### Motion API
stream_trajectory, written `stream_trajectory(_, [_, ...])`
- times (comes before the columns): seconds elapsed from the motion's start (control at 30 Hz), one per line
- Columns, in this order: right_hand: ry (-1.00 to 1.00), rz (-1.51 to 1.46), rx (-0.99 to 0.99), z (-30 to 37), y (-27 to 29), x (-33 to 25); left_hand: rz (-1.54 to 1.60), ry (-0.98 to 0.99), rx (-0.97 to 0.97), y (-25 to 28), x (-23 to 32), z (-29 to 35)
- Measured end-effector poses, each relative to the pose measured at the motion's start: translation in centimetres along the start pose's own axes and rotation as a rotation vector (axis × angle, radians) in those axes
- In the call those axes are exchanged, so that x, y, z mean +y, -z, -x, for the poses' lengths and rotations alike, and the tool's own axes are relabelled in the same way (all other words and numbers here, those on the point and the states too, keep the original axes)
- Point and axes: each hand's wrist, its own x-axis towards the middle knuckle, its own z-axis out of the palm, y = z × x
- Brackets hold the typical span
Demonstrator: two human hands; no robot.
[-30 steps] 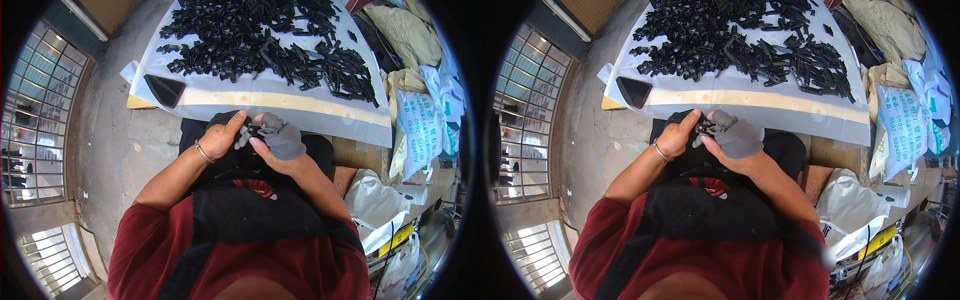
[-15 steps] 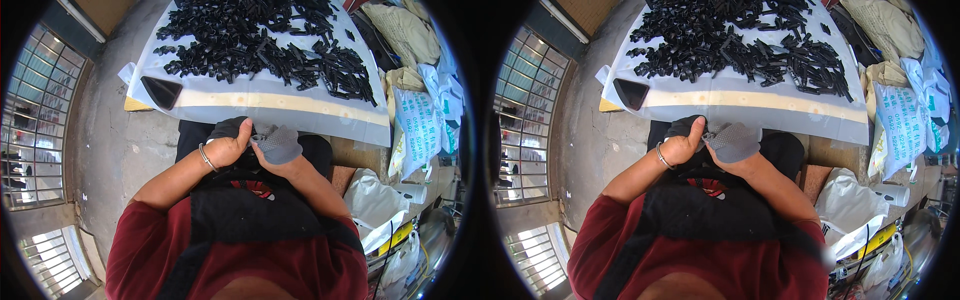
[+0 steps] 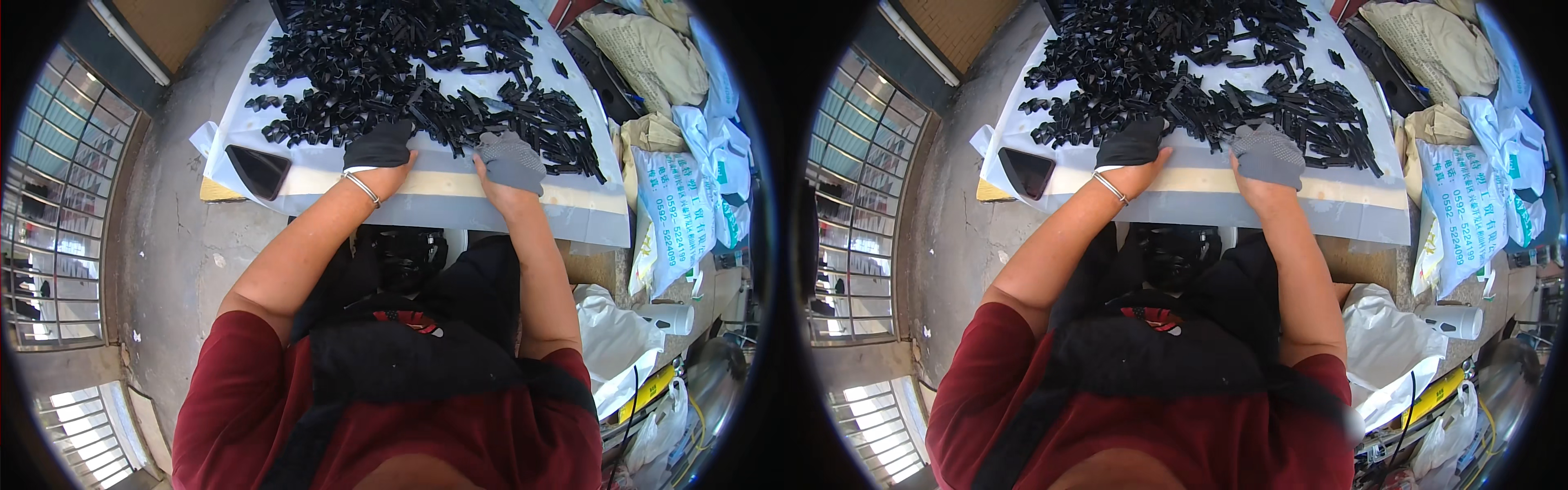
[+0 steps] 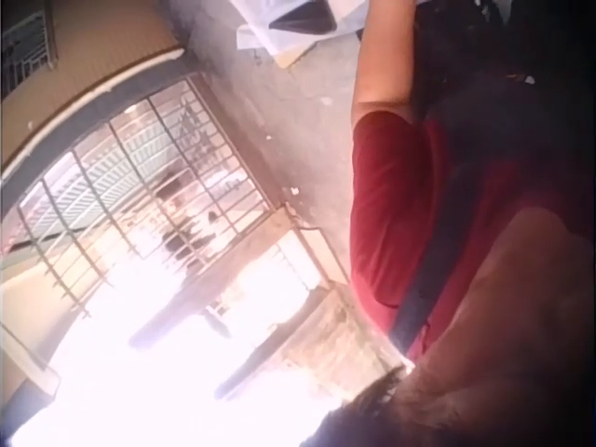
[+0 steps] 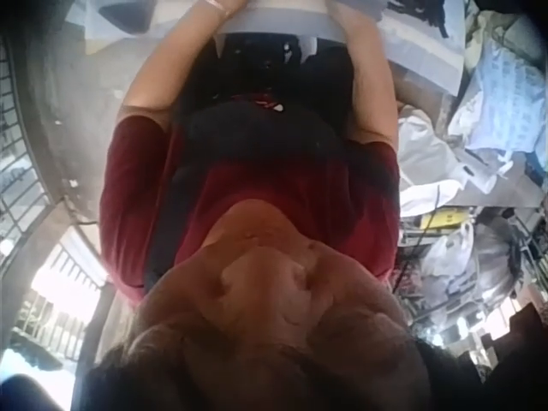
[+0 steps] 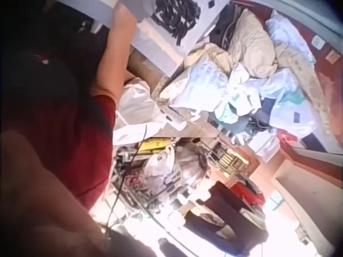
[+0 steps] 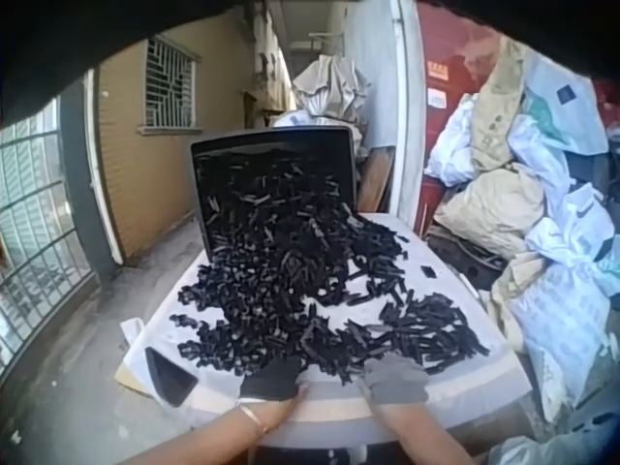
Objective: Sorting and inspecting small black plastic components from a pile on a table into a bucket.
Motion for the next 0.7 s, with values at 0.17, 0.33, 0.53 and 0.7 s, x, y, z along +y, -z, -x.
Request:
stream_trajectory(0.17, [0.027, -0.017, -0.113, -0.4, -0.3, -2.0, -0.082, 0.031, -0.025, -1.5, -1.1, -0.1])
stream_trajectory(0.33, [-0.01, -0.302, -0.1, 1.8, 0.2, -2.7, 0.112, -0.067, 0.195, -0.2, -2.3, 2.8])
stream_trajectory(0.53, [0.065, -0.864, -0.155, 3.1, 0.8, -4.7, 0.263, -0.008, 0.148, 0.4, -2.5, 4.4])
stream_trajectory(0.7, [-0.022, -1.185, -0.227, 4.7, -2.2, -6.1, 0.207, -0.231, 0.191, 1.1, -1.1, 6.1])
